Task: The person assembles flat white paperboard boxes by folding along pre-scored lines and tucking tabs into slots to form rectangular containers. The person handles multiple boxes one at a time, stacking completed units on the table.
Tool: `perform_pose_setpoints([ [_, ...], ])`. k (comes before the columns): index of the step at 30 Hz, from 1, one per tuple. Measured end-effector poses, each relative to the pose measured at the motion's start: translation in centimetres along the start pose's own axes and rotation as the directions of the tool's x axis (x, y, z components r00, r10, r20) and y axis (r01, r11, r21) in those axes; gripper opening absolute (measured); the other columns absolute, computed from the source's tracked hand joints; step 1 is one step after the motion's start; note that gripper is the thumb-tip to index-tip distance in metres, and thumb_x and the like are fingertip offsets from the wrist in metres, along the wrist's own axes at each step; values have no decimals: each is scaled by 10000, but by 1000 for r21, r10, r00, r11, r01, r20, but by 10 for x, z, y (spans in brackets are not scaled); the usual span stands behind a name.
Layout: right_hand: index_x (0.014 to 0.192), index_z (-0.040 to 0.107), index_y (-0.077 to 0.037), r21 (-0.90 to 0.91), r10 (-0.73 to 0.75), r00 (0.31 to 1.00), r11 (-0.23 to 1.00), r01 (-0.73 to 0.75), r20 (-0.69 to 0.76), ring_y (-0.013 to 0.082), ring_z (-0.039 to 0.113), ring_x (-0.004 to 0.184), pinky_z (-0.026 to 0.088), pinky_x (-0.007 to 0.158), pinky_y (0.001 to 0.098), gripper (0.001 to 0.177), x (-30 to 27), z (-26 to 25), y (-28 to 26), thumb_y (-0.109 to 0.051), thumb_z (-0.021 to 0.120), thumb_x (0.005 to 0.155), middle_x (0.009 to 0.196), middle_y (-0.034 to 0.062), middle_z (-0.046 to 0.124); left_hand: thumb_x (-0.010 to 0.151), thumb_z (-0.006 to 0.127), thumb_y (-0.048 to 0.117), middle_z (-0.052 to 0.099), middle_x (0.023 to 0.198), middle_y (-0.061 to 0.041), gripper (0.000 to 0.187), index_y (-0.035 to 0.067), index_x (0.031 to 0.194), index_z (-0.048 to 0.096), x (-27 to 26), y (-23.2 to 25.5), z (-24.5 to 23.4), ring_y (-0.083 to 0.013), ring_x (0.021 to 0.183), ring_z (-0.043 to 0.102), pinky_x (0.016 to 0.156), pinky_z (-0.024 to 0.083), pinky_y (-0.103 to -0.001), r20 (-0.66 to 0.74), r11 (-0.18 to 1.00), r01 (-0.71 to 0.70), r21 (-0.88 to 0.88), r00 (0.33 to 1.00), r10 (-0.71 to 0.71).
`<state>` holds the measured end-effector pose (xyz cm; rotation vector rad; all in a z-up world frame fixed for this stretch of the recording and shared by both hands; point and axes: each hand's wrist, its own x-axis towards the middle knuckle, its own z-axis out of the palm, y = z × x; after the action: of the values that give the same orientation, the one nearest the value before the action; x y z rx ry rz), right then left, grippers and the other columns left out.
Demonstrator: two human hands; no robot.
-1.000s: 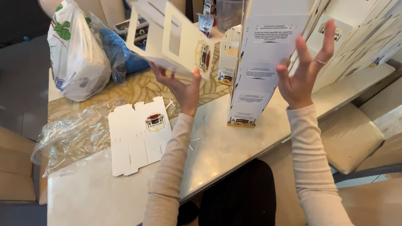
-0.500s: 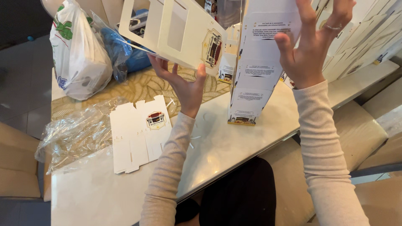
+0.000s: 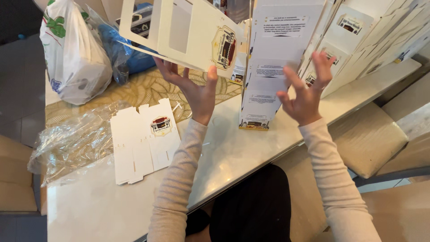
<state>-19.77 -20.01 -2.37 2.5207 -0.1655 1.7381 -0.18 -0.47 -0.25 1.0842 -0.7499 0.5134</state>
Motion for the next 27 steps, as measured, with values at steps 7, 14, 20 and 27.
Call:
perform_pose_setpoints([
  [7,1413,667,-215,16,-3,998,1000,2,66,417,215,1537,131,1313,665,479,-40,9,0,-528,648,1051,1612,196,260,904,827,305,154,1600,-172,1220,142,1663,-114,-2,-2,1,-312,1537,220,1301,361,-549,26,999,29,-26,999,-28],
  [14,1298,771,-267,-86,-119,982,987,133,146,366,253,1487,186,1303,597,337,-78,19,-8,-439,716,1014,1551,139,389,887,823,270,200,1629,-180,1207,127,1656,-96,3,1,-4,-316,1558,264,1255,387,-544,8,997,67,-41,998,-67],
  [20,1296,769,-227,-40,-122,984,991,128,127,349,286,1469,216,1284,584,358,-81,18,-7,-391,742,979,1514,129,443,916,818,244,202,1607,-165,1194,140,1662,-108,8,6,-8,-305,1544,268,1267,370,-524,-2,996,39,-74,999,-39],
  [27,1335,675,-95,94,-40,997,994,46,-69,415,440,1423,388,1252,510,346,22,-24,-19,-37,739,999,1503,220,439,967,801,181,87,1674,-134,1127,185,1638,-104,71,31,-12,-290,1516,228,1241,348,-512,-126,960,-91,-263,990,60],
])
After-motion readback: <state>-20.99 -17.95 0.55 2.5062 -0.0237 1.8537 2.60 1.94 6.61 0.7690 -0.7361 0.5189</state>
